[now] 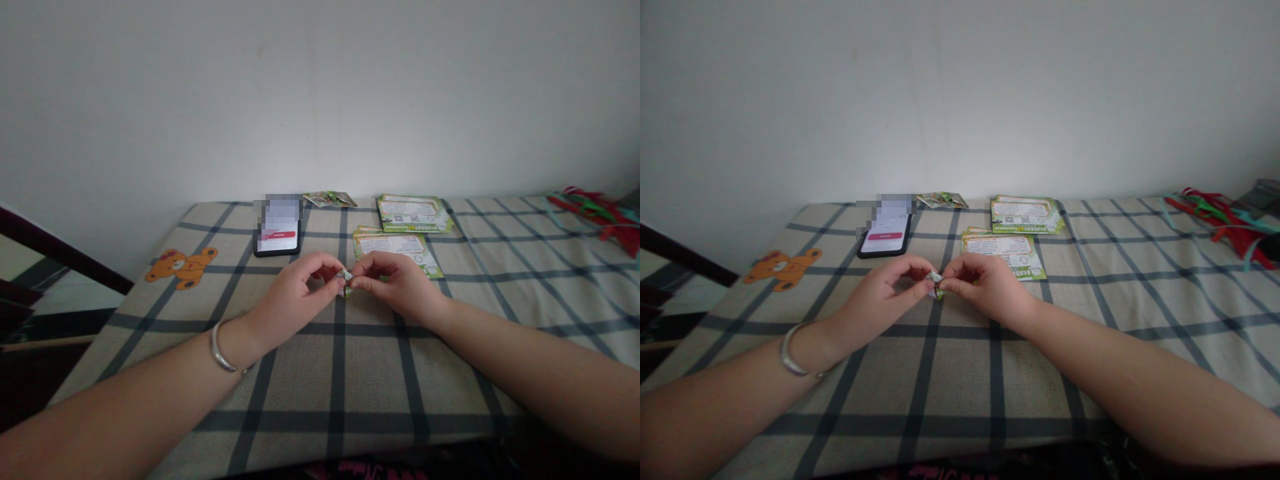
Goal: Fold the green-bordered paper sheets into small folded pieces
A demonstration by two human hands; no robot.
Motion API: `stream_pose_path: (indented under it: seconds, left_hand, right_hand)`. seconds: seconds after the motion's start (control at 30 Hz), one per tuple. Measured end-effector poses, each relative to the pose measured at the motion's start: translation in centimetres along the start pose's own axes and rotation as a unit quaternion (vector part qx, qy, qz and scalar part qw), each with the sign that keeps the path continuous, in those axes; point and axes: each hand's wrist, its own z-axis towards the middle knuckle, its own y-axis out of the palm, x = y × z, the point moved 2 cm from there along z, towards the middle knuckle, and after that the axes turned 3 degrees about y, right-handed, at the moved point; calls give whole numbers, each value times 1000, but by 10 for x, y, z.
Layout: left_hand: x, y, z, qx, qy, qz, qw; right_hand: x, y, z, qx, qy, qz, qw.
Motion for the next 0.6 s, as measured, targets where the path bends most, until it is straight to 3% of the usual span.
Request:
stream_pose_path:
  seconds: [0.27, 0.6]
  left_hand:
    - [-1, -1, 2, 11, 8, -3, 1000]
    - [5, -4, 1, 37, 72, 101, 992]
  right_hand:
    - [-1, 3, -3, -28, 40, -67, 997]
    - [-3, 0, -3, 31, -53, -189, 980]
